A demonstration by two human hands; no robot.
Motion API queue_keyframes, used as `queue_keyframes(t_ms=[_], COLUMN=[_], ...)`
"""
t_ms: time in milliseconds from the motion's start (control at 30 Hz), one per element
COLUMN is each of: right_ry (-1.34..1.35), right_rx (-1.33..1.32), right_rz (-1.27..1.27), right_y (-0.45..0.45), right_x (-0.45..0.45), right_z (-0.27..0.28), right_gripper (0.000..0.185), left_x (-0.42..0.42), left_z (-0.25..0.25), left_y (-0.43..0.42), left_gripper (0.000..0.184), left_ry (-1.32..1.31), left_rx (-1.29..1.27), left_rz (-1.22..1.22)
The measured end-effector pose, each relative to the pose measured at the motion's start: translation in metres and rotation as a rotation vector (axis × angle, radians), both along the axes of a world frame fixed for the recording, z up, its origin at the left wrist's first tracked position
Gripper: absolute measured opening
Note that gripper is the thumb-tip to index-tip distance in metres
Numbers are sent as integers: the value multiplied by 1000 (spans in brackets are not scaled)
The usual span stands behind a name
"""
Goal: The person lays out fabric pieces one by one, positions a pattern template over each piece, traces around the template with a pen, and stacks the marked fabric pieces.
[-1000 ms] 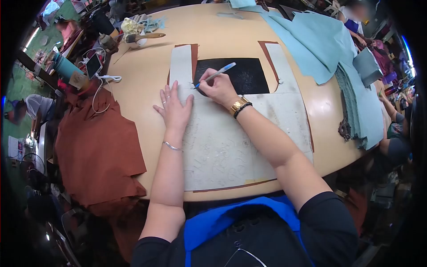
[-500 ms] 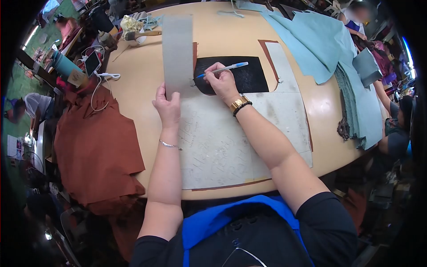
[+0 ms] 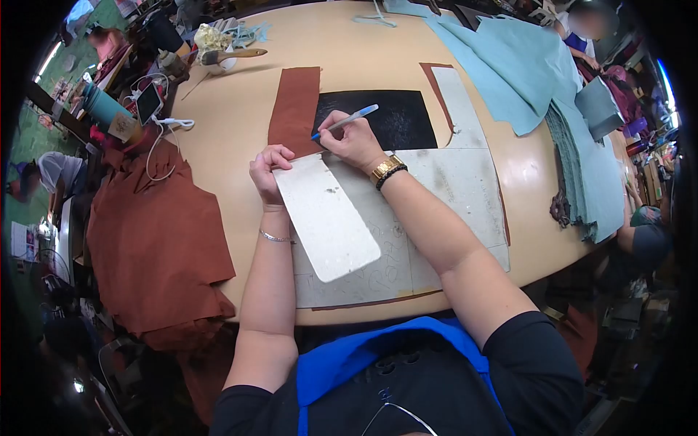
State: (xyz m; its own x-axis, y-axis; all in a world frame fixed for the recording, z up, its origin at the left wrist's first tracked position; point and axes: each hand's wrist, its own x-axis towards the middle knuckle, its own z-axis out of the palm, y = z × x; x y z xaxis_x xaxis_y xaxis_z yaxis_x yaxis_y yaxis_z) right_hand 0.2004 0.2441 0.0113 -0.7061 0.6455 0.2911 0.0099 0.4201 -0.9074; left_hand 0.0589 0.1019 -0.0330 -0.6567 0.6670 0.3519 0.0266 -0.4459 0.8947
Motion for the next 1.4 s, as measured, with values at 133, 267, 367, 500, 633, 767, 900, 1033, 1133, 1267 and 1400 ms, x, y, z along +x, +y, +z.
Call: queue_keyframes(t_ms=[133,267,367,500,633,767,900,1033,1133,1267,1400], right_ry=[41,-18,241,380,1,-407,-471,-265,-184,-165,-257], right_rx=[67,6,-228,-408,-1,255,199,5,-387,-720,-168], right_rz=[-2,-62,-155,-134,-382,-545,-544,-506,-498,-366,-349], right_y=[-1,-2,13,21,13,-28,-48,-31,-17,-8,-11], right_x=[-4,0,0,75,201,305,347,355,355,363,378], right_z=[-6,-4,-7,20,22,32,21,11,34,59,51], right_gripper=[16,14,13,20,27,22,26,38,44,42,35], left_x=[0,4,-6,-7,0,7,14,35,70,85,76], left_z=[0,-1,-7,-5,8,46,49,44,54,48,42], left_y=[0,6,11,8,15,-6,-22,-57,-87,-95,-94], left_gripper=[55,55,58,73,80,76,88,97,98,96,89], left_ry=[29,71,118,-1,313,416,547,818,963,991,826], left_rx=[8,15,-24,-118,-268,-779,-901,-958,-1158,-1186,-1143], left_rz=[1,151,178,166,396,301,202,150,184,213,235])
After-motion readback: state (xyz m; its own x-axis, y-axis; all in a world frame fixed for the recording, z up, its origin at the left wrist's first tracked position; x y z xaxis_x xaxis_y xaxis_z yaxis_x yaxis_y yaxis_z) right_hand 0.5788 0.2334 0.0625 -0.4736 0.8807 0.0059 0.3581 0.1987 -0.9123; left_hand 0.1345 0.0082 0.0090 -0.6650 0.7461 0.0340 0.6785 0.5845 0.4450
